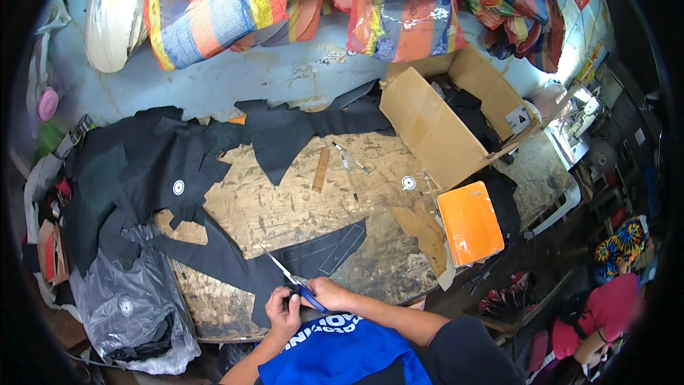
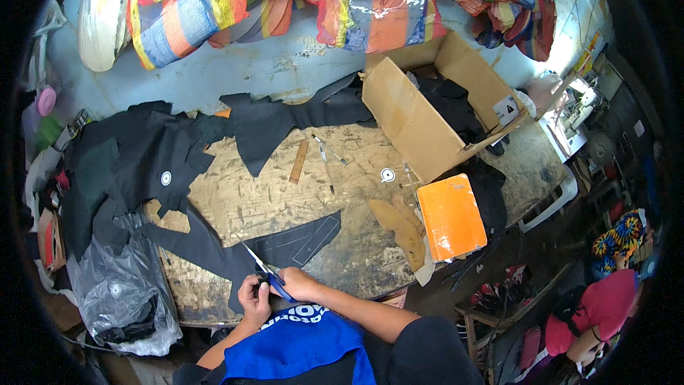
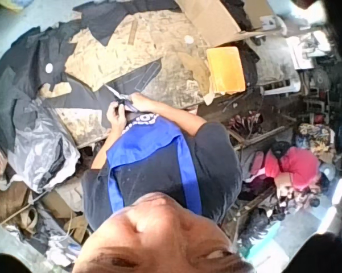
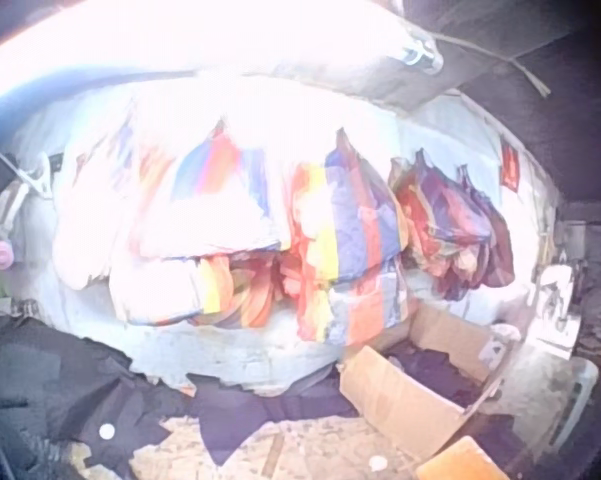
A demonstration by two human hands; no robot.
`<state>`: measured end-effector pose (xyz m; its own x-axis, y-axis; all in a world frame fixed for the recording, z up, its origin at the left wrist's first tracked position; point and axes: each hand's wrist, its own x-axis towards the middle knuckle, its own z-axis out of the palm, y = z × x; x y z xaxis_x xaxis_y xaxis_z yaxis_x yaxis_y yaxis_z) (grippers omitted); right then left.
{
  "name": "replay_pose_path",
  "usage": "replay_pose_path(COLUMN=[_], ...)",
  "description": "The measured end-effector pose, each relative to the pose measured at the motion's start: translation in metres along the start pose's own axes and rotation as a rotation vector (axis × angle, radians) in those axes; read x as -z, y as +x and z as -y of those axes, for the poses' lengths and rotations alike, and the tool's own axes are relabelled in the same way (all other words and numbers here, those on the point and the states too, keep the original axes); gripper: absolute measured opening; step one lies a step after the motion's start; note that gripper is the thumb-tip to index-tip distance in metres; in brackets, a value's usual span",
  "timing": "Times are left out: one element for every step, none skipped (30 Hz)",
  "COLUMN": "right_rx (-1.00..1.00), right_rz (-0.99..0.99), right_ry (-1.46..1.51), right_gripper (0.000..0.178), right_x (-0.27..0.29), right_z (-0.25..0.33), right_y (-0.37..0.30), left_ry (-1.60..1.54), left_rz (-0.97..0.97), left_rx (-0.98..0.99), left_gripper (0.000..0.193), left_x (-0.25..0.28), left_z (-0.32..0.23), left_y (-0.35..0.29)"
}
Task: The person lays out black fabric pieces on a wooden table, uses a ruler and marker to trace patterns, and cuts the fabric with scissors. The cut pieces are placed into a cardboard box.
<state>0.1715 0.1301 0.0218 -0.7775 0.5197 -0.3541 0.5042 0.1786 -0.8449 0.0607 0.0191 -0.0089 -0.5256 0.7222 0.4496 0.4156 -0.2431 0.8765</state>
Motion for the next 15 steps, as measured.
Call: replay_pose_path(right_rx=[-0.004, -0.022, -0.031, 0.037, 0.065, 0.097, 0.106, 0.092, 0.055, -0.016, -0.106, -0.207, -0.273, -0.292, -0.34], right_rz=[0.001, -0.008, 0.027, -0.025, -0.06, -0.171, -0.265, -0.337, -0.511, -0.649, -0.717, -0.741, -0.736, -0.716, -0.687], right_ry=[-0.004, -0.024, -0.034, -0.027, -0.029, -0.097, -0.172, -0.258, -0.323, -0.429, -0.496, -0.515, -0.531, -0.572, -0.626], right_gripper=[0.04, 0.036, 0.032, 0.032, 0.033, 0.034, 0.035, 0.036, 0.044, 0.046, 0.047, 0.045, 0.04, 0.037, 0.034], right_x=[0.0, -0.001, -0.002, -0.002, -0.001, 0.003, 0.01, 0.017, 0.029, 0.044, 0.062, 0.078, 0.092, 0.101, 0.107], right_z=[-0.001, -0.001, -0.001, 0.001, 0.003, 0.004, 0.005, 0.006, 0.004, 0.001, -0.004, -0.009, -0.014, -0.017, -0.02], right_y=[0.002, 0.001, 0.001, 0.0, -0.002, -0.004, -0.007, -0.01, -0.015, -0.019, -0.021, -0.025, -0.027, -0.031, -0.033], left_ry=[-0.042, -0.06, -0.092, -0.116, -0.116, -0.106, -0.091, -0.072, -0.113, -0.151, -0.191, -0.173, -0.138, -0.11, -0.08], left_rz=[-0.011, -0.013, -0.03, -0.039, -0.069, -0.091, -0.128, -0.141, -0.133, -0.147, -0.155, -0.154, -0.142, -0.13, -0.119], left_rx=[0.022, 0.053, 0.062, 0.091, 0.134, 0.197, 0.236, 0.252, 0.279, 0.29, 0.313, 0.312, 0.307, 0.29, 0.275], left_gripper=[0.008, 0.009, 0.01, 0.012, 0.013, 0.014, 0.015, 0.017, 0.017, 0.018, 0.018, 0.021, 0.022, 0.022, 0.023], left_x=[0.0, 0.0, 0.0, 0.0, 0.001, 0.001, 0.002, 0.003, 0.002, 0.002, 0.001, 0.001, 0.001, 0.0, 0.0], left_z=[0.001, 0.002, 0.002, 0.002, 0.002, 0.001, 0.001, 0.0, 0.0, 0.0, 0.0, 0.0, 0.0, 0.0, 0.0], left_y=[-0.001, -0.002, -0.002, -0.002, -0.002, -0.002, -0.001, 0.0, 0.001, 0.003, 0.004, 0.005, 0.006, 0.008, 0.008])
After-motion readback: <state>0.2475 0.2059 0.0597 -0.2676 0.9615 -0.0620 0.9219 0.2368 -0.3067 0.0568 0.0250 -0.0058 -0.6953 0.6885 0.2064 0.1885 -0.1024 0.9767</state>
